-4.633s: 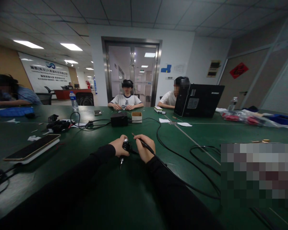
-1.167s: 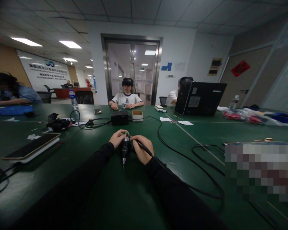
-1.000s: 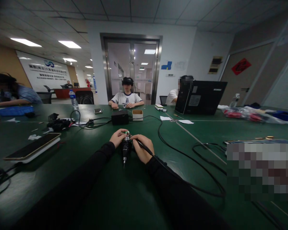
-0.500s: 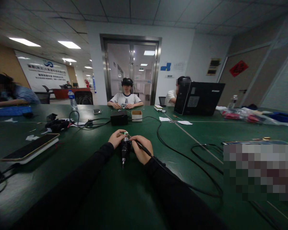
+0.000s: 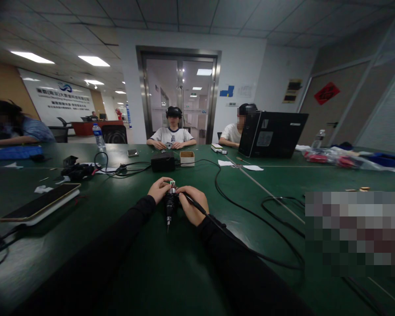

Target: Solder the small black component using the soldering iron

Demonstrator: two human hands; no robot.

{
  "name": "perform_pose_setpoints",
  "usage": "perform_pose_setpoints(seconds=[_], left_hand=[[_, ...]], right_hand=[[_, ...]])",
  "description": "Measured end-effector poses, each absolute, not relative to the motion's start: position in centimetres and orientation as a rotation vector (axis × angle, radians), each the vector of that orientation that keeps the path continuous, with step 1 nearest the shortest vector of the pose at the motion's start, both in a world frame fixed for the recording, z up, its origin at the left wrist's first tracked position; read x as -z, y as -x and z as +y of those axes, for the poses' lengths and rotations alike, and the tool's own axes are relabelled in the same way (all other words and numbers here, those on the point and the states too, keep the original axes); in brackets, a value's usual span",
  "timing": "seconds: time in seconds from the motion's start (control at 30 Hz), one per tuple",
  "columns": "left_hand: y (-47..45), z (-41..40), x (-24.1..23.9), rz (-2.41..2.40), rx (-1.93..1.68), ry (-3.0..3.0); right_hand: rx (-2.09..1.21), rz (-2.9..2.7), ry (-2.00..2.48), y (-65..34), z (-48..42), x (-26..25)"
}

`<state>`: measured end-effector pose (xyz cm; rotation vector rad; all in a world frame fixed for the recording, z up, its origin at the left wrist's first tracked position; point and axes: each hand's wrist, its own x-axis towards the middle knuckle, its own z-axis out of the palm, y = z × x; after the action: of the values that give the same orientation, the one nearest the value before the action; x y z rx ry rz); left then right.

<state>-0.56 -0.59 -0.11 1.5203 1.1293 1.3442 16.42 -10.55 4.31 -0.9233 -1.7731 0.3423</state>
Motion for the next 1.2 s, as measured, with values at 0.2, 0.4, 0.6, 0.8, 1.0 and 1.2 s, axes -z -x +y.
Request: perform_pose_setpoints(seconds=[0.2, 0.4, 0.6, 0.8, 1.0, 1.2], left_hand=[[0.63, -0.34, 0.39, 1.132, -1.361, -1.517], [0.65, 0.01, 0.75, 1.129, -1.36, -1.515], [0.54, -0.05, 0.64, 1.136, -1.353, -1.502], [0.55, -0.06, 0.63, 1.121, -1.353, -1.508], [0.48, -0.57, 0.08, 1.124, -1.339, -1.501], [0.62, -0.17, 0.57, 1.111, -1.344, -1.493]], right_hand=[[-0.31, -1.739, 0.915, -16.57, -10.47, -4.24], [-0.321, -1.744, 0.941, -16.69, -10.42, -4.22], [-0.333, -1.718, 0.927, -16.57, -10.41, -4.17], [-0.348, -1.738, 0.929, -16.45, -10.53, -4.35], [-0.341, -1.752, 0.939, -16.42, -10.79, -4.57], [-0.321, -1.718, 0.94, -16.42, -10.86, -4.63]])
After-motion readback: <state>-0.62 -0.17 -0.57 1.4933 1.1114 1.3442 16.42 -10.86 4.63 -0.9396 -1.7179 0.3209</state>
